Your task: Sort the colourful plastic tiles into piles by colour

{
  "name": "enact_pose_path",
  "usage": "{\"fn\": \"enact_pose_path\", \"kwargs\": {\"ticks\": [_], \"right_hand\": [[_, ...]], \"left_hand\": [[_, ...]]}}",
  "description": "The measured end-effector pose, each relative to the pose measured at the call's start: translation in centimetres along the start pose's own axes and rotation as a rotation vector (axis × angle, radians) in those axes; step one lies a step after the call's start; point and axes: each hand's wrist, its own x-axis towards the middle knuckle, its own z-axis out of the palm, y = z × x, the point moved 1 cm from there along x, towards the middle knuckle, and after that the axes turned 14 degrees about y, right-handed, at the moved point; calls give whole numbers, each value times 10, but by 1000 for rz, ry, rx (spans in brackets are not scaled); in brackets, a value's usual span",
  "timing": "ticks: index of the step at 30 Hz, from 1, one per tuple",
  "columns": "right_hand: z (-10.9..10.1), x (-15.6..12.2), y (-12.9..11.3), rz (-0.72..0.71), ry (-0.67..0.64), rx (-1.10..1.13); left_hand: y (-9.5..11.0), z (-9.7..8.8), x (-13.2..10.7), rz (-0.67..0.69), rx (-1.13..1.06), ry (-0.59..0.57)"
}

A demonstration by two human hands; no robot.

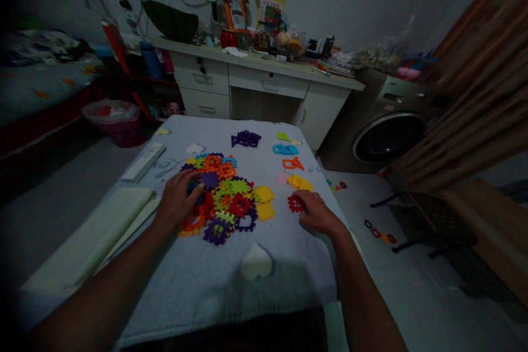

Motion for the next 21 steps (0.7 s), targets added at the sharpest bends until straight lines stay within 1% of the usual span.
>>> {"fn": "enact_pose_path", "kwargs": {"ticks": [6, 10, 16, 21], "right_hand": [[8, 0, -11, 1, 17, -29], [3, -2, -10, -8, 35, -49], [-5, -10, -5, 23, 33, -123], [-5, -8, -5, 63, -23, -203]], "left_hand": [[1, -1, 0, -11, -13, 10], [1, -2, 0, -10, -8, 8], [1, -2, 0, -3, 1, 1], [2, -2, 0, -6, 8, -8]]}}
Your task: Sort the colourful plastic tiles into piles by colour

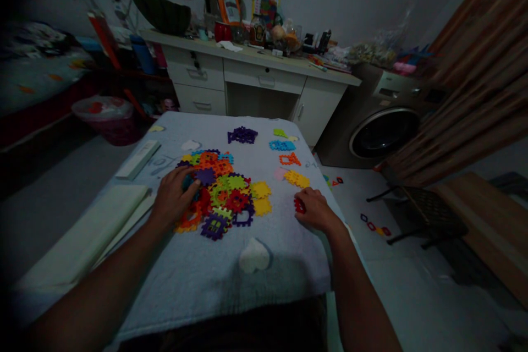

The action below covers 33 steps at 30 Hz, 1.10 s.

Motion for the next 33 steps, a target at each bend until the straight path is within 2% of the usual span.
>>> {"fn": "enact_pose_path", "kwargs": {"ticks": [3, 7, 10, 13, 20, 28, 33], "right_hand": [[-2, 10, -12, -20, -8, -6], [-1, 34, -49, -106, 8, 61], [7, 52, -78, -121, -6, 82], [19, 62, -93, -114, -22, 66], [33, 62, -79, -83, 78, 171], [37, 61, -57, -52, 161, 409], [36, 59, -52, 4, 198, 459]], "left_hand": [[0, 0, 0, -5, 8, 4], [1, -1, 0, -7, 1, 0], [1, -1, 1, 0, -5, 1], [0, 0, 1, 11, 4, 8], [-1, 1, 2, 10, 22, 1], [-3, 1, 1, 7, 20, -1], [-5, 2, 0, 3, 22, 1]]}}
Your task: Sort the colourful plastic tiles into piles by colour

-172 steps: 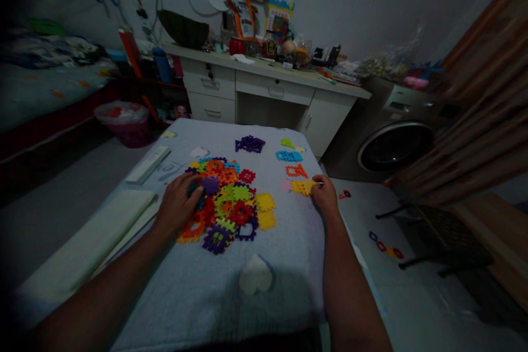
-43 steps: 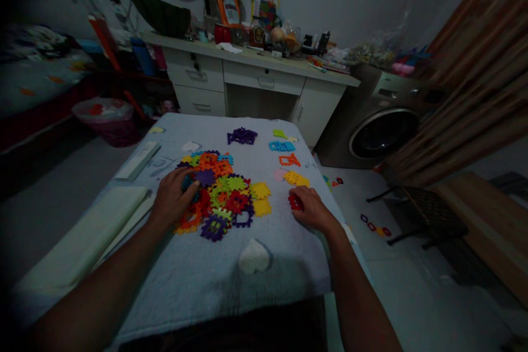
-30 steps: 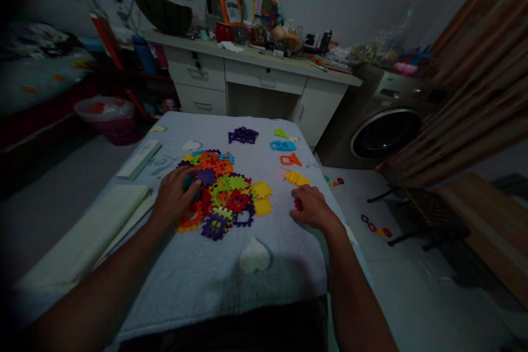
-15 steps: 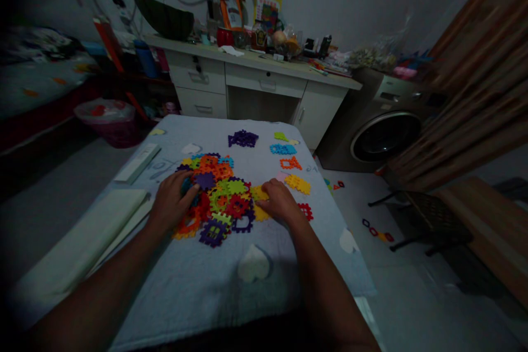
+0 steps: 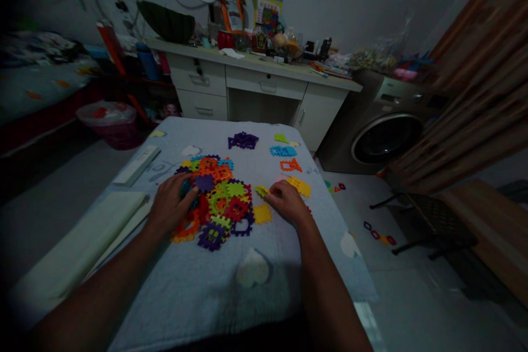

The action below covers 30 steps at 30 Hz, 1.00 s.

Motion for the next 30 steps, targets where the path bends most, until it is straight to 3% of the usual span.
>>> {"fn": "enact_pose_path", "kwargs": {"ticks": [6, 13, 16, 30], "right_hand": [[-1, 2, 3, 57, 4, 46], [-12, 6, 21, 250, 403, 64], [-17, 6, 27, 290, 501, 51], [-16, 8, 40, 257, 425, -272]], "left_hand": [[0, -1, 0, 0, -12, 5], [0, -1, 0, 11, -18, 10], [0, -2, 0, 9, -14, 3], [1, -3, 0, 5, -11, 0]]}}
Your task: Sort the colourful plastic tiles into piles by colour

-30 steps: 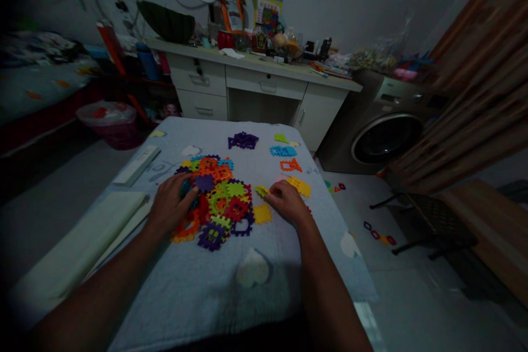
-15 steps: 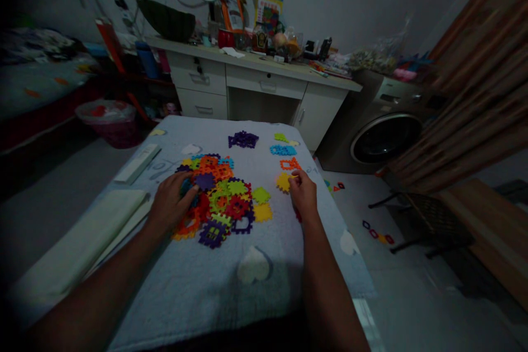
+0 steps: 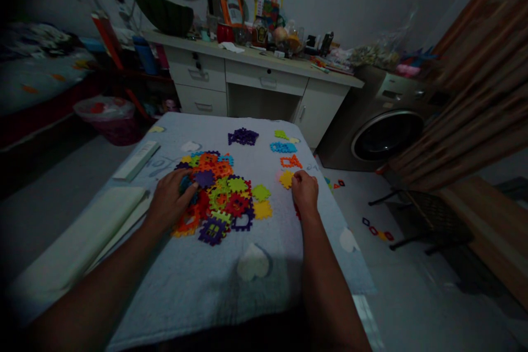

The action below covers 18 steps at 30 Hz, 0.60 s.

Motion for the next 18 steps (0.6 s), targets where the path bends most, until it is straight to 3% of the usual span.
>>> {"fn": "enact_pose_path", "kwargs": {"ticks": [5, 8, 13, 18], "right_hand": [[-3, -3, -3, -30, 88, -156], [-5, -6, -11, -67, 103, -126], [-2, -21, -38, -271, -138, 59], [5, -38, -57, -390, -335, 81]], "left_hand": [[3, -2, 0, -6, 8, -2], [3, -2, 0, 0, 3, -7], [1, -2, 0, 3, 3, -10], [0, -2, 0, -1, 5, -8]]}}
